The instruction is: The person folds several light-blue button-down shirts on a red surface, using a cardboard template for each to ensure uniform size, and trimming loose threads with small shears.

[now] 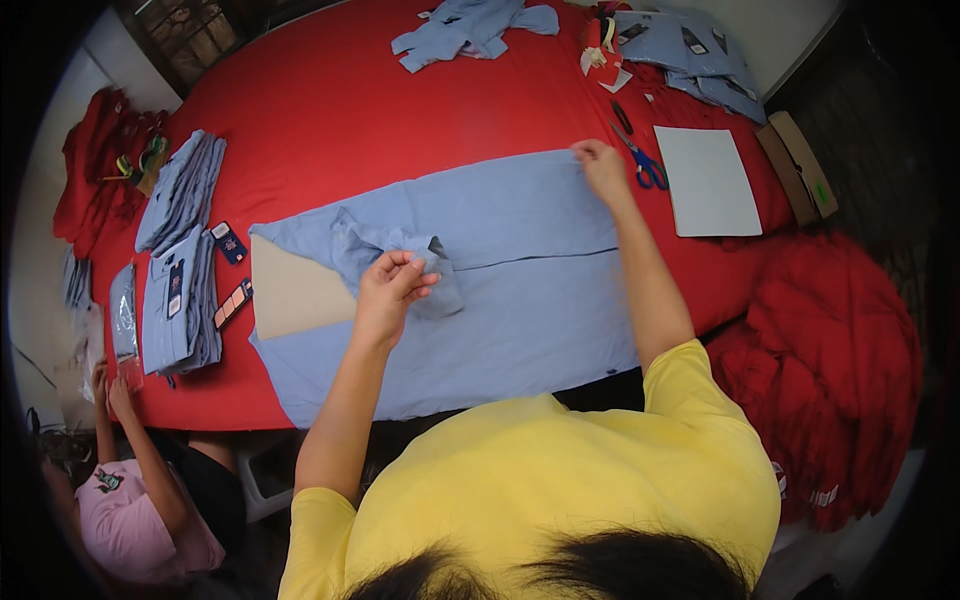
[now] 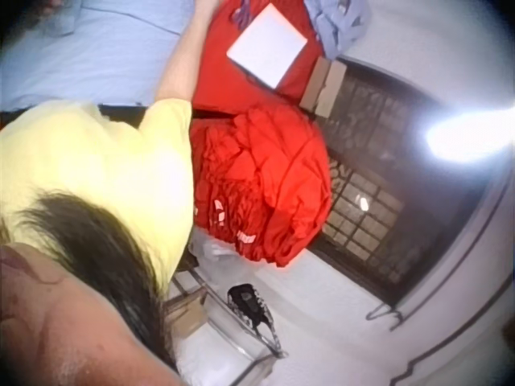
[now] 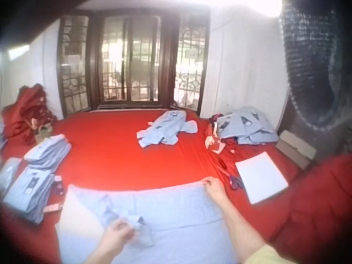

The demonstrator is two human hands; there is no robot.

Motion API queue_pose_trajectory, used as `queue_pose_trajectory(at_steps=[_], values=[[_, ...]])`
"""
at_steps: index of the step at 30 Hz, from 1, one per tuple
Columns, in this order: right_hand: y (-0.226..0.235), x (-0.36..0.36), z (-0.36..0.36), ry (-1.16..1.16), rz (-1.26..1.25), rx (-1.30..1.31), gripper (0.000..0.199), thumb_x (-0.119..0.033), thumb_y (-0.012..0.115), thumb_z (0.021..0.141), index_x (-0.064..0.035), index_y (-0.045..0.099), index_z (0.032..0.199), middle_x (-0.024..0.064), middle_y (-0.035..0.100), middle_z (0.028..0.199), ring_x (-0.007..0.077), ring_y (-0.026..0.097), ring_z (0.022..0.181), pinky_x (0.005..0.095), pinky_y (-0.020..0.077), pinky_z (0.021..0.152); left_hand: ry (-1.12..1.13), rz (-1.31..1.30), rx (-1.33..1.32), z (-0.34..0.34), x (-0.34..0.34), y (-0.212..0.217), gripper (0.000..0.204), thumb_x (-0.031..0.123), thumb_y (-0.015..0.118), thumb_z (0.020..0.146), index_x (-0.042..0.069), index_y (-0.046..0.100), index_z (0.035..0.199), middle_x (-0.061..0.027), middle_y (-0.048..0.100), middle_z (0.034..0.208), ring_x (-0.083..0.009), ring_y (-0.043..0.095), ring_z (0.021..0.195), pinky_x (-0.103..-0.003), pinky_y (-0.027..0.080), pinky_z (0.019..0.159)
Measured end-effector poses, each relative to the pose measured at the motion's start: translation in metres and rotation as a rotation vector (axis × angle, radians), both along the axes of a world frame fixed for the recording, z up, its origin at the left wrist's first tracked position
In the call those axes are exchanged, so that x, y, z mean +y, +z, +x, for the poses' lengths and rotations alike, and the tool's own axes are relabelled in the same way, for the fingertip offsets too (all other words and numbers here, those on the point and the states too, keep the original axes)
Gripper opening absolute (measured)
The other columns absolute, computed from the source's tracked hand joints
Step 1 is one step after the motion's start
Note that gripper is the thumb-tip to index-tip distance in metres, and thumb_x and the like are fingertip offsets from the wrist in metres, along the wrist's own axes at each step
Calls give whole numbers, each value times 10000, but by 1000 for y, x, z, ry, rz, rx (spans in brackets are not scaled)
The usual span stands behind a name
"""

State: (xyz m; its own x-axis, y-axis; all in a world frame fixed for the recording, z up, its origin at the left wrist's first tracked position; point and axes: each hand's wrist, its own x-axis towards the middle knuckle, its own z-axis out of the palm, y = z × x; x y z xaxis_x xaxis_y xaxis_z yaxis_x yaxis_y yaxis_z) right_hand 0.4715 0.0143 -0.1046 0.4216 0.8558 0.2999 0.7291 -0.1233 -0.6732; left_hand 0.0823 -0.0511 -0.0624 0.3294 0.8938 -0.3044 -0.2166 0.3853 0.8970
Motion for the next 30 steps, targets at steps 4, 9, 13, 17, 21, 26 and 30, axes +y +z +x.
queue_pose_trajectory(at_steps=[4,9,13,17,21,26,30], values=[[-7,41,96,-274,6,-153,214,-192,569,867,-51,699,962,211,682,914,373,651,918,438,502,794,87,-51,-53,-7,-5,-7,143,128,620,919,14,594,1000,-42,631,901,-130,640,834,-240,503,750],[-26,85,162,-297,-45,-451,247,-181,549,869,-34,677,1021,237,641,1016,428,614,958,479,491,841,187,-90,-38,3,-8,-7,134,159,612,930,38,602,987,-19,612,876,-117,620,829,-246,501,749],[-40,108,146,-285,-218,-538,300,-178,508,883,21,628,1072,242,566,1157,467,550,1053,540,471,878,263,-95,-68,-5,-12,-10,171,206,631,926,46,606,982,-13,604,847,-118,618,776,-247,508,701],[-29,116,189,-191,-367,-686,315,-169,504,891,18,593,1129,231,619,1033,418,615,941,509,480,856,211,-207,-155,-2,-9,-9,175,236,609,940,66,596,979,-15,595,831,-132,629,785,-265,514,690],[1,82,121,9,20,395,272,-67,434,910,32,566,1126,109,629,906,227,655,819,346,516,760,271,-243,-224,11,-15,2,170,220,592,947,55,590,992,-56,630,898,-168,648,864,-286,529,755],[44,-53,-82,620,-26,1071,270,-72,601,865,-19,572,1129,34,565,960,102,544,836,240,452,726,256,-143,-236,14,-26,-12,170,172,605,935,18,604,1007,-100,654,986,-186,648,940,-293,529,820],[35,-110,-178,741,-32,696,283,-86,717,807,-29,619,1066,4,521,861,82,492,786,211,412,685,180,47,-124,23,-30,-19,165,136,635,912,-9,622,989,-97,666,964,-168,654,915,-273,525,815]])
